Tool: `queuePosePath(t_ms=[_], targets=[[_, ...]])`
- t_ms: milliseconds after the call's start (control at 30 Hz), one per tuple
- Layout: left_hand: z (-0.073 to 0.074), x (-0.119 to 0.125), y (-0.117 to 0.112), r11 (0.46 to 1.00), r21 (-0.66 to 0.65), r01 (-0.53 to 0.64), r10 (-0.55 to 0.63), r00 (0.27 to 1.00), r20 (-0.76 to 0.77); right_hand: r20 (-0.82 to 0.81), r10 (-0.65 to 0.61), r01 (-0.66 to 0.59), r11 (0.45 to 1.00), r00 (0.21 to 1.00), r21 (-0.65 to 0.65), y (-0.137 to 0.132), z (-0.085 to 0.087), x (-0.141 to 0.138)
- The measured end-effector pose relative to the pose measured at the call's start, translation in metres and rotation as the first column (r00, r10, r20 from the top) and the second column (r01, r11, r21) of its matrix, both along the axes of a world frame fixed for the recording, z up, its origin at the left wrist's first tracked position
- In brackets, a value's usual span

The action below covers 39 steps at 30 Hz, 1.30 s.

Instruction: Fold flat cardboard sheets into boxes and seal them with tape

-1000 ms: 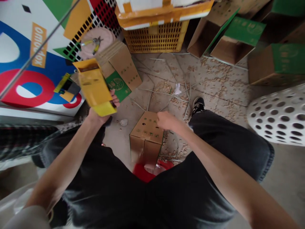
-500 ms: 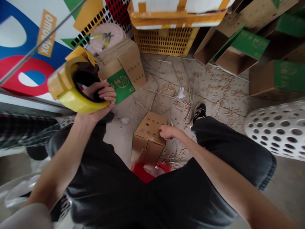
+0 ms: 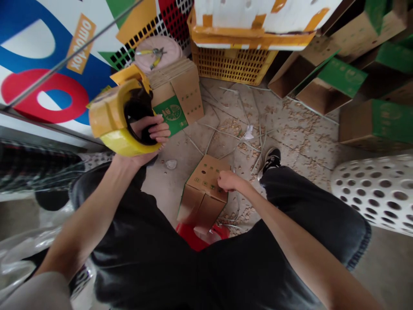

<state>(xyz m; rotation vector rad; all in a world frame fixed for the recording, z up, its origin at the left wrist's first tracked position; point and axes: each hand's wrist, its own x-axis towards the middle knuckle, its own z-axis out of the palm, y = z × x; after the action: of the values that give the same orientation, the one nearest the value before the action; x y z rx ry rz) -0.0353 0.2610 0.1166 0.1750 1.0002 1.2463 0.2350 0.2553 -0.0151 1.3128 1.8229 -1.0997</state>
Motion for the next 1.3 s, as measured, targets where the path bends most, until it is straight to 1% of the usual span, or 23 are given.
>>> queuePosePath(t_ms=[133, 233, 333, 467, 567, 633, 767, 933, 1000, 1133, 1200, 1300], targets=[[0.002, 0.003, -0.001, 0.999, 0.007, 0.039, -0.039, 0.999, 0.018, -0.027, -0.018, 0.020, 0.999, 0.999, 0.046, 0.005, -0.009, 0.002], [0.003, 0.004, -0.001, 0.997, 0.006, 0.077, -0.077, 0.996, 0.040, -0.034, -0.018, 0.020, 0.997, 0.999, 0.079, 0.006, -0.009, 0.000], [0.003, 0.004, -0.001, 0.995, 0.027, 0.094, -0.096, 0.993, 0.075, -0.053, -0.065, 0.069, 0.995, 0.996, 0.068, 0.006, 0.001, -0.005], [0.001, 0.006, -0.002, 0.994, 0.043, 0.098, -0.101, 0.991, 0.090, -0.093, -0.172, 0.168, 0.985, 0.981, -0.049, 0.005, 0.019, -0.011], [0.000, 0.008, -0.003, 0.995, 0.024, 0.095, -0.096, 0.993, 0.063, -0.107, -0.184, 0.174, 0.980, 0.977, -0.091, 0.004, 0.029, -0.013], [-0.001, 0.008, -0.003, 0.996, 0.015, 0.088, -0.089, 0.995, 0.044, -0.113, -0.185, 0.174, 0.979, 0.976, -0.105, 0.005, 0.031, -0.013], [-0.005, 0.009, -0.003, 0.997, 0.009, 0.080, -0.080, 0.996, 0.025, -0.125, -0.202, 0.191, 0.977, 0.971, -0.091, 0.009, 0.029, -0.010], [-0.008, 0.012, -0.004, 0.993, 0.007, 0.118, -0.118, 0.992, 0.042, -0.117, -0.224, 0.220, 0.974, 0.968, -0.050, 0.012, 0.017, -0.006], [-0.008, 0.014, -0.004, 0.992, 0.000, 0.126, -0.126, 0.991, 0.054, -0.105, -0.179, 0.180, 0.984, 0.978, -0.001, 0.014, 0.012, -0.005], [-0.010, 0.013, -0.003, 0.993, -0.034, 0.113, -0.110, 0.992, 0.060, -0.141, 0.018, -0.001, 0.993, 0.990, 0.120, 0.017, 0.010, -0.003], [-0.013, 0.010, -0.003, 0.994, -0.049, 0.101, -0.097, 0.992, 0.076, -0.201, 0.087, -0.062, 0.990, 0.976, 0.128, 0.017, 0.011, -0.002], [-0.022, 0.005, -0.002, 0.996, -0.054, 0.071, -0.068, 0.995, 0.071, -0.306, 0.149, -0.130, 0.988, 0.940, 0.082, 0.016, 0.013, -0.002]])
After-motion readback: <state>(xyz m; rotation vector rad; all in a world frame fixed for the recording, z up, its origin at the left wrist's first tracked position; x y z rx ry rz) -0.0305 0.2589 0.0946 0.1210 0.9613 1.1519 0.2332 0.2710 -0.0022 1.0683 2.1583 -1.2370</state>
